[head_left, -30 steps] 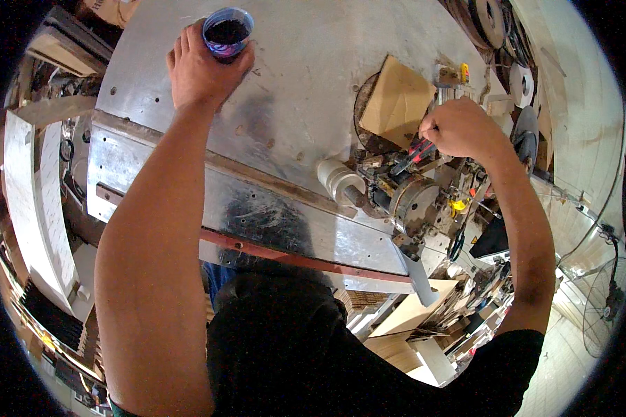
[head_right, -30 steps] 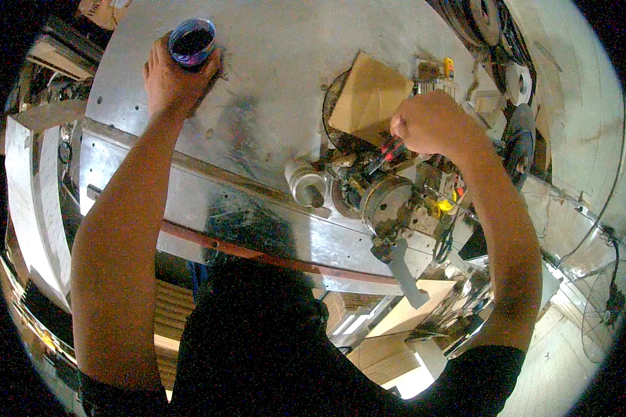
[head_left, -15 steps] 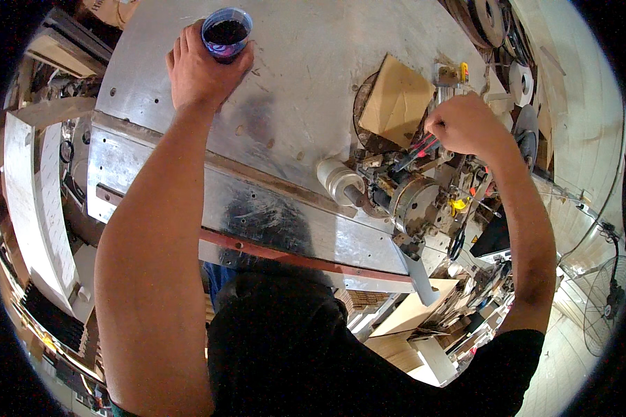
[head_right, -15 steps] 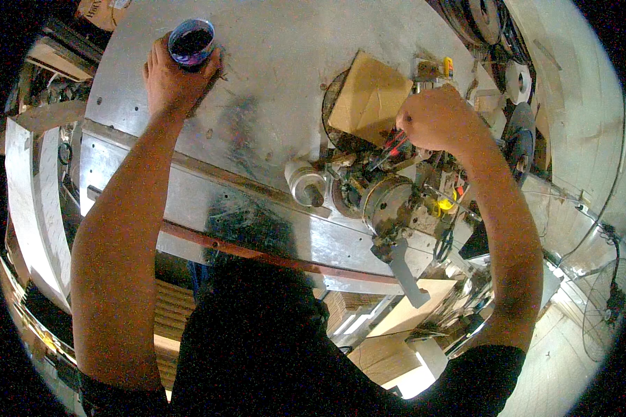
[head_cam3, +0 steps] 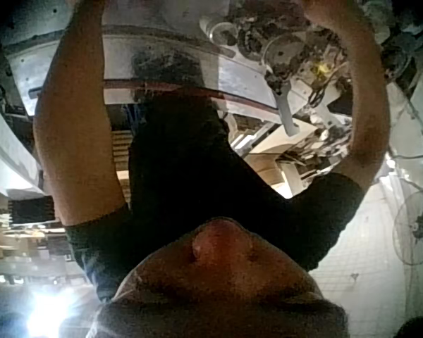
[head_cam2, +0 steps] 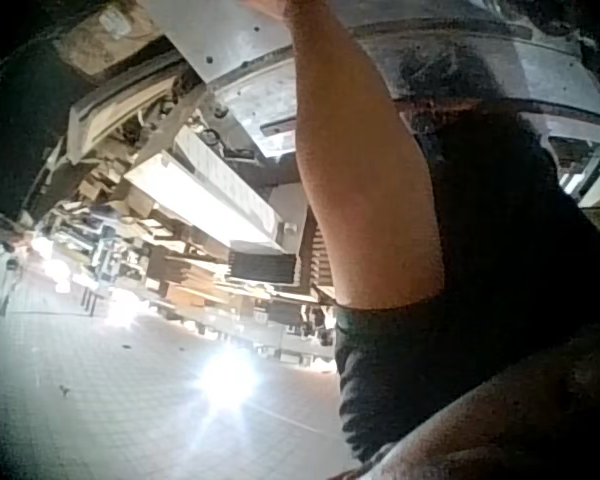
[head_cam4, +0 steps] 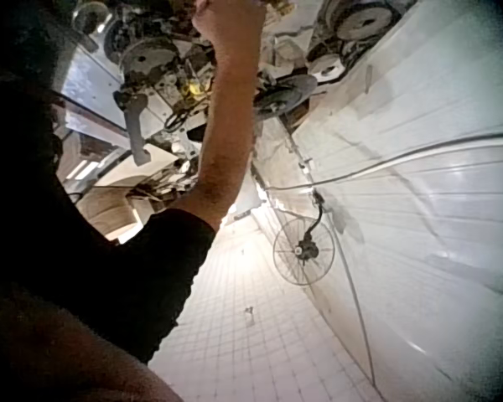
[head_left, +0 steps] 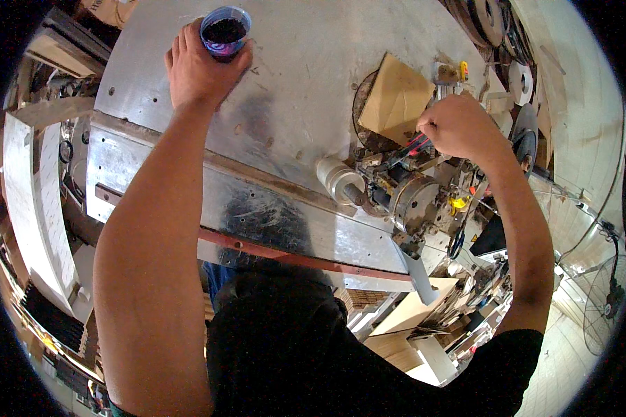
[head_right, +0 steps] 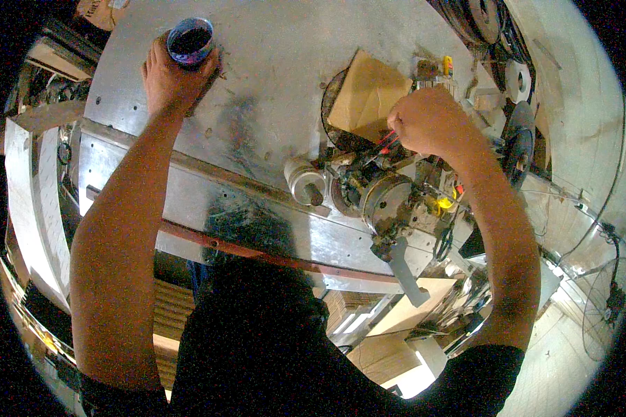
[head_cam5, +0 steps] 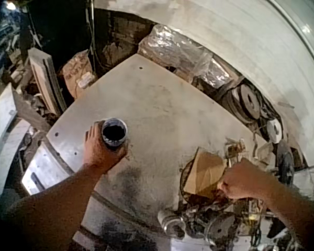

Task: The person applies a dark substance from a small container onto a metal workbench using a brush. They then position a long, dark rectangular piece onto the treated area and press it down to secure it.

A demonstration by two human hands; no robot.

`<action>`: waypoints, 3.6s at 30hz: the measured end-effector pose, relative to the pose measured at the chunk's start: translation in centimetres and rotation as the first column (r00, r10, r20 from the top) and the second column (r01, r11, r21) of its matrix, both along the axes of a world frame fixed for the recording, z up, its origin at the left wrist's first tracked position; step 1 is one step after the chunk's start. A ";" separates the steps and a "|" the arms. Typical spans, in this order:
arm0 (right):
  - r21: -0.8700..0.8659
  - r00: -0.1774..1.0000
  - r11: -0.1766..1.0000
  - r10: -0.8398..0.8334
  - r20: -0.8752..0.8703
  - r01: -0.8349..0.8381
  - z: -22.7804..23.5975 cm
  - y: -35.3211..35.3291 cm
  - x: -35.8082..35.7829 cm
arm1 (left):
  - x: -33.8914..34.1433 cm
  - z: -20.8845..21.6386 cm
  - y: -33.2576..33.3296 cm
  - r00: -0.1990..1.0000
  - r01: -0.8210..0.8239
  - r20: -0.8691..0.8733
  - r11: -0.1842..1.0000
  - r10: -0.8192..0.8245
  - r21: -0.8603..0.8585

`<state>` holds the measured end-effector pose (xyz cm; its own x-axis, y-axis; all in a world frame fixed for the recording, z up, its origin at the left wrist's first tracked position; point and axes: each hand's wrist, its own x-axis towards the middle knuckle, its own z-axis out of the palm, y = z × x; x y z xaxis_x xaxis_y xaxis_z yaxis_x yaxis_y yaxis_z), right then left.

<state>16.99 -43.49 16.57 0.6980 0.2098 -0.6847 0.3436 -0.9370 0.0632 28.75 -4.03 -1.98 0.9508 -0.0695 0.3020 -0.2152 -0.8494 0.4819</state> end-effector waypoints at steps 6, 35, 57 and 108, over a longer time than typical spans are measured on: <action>-0.092 0.993 0.990 0.114 0.022 -0.111 0.2 0.1 -0.6 | -0.1 0.3 -0.2 1.000 -0.001 -0.005 1.000 0.001 0.002; 0.182 0.933 0.927 0.287 0.216 -0.327 2.1 0.1 -1.8 | -0.1 0.3 -0.1 1.000 0.001 -0.027 1.000 -0.001 -0.013; 0.303 0.971 0.931 0.157 0.180 -0.206 2.1 0.4 -1.3 | 0.0 -0.1 -0.1 1.000 -0.013 0.022 1.000 0.013 -0.010; -0.050 0.998 0.999 0.009 0.055 -0.006 1.6 3.3 -0.8 | 0.0 0.1 -0.1 1.000 -0.007 0.008 1.000 0.007 0.017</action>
<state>16.22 -40.16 18.17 0.7335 0.1819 -0.6549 0.3454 -0.9296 0.1287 28.80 -4.16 -1.90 0.9489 -0.0678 0.3082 -0.2127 -0.8589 0.4658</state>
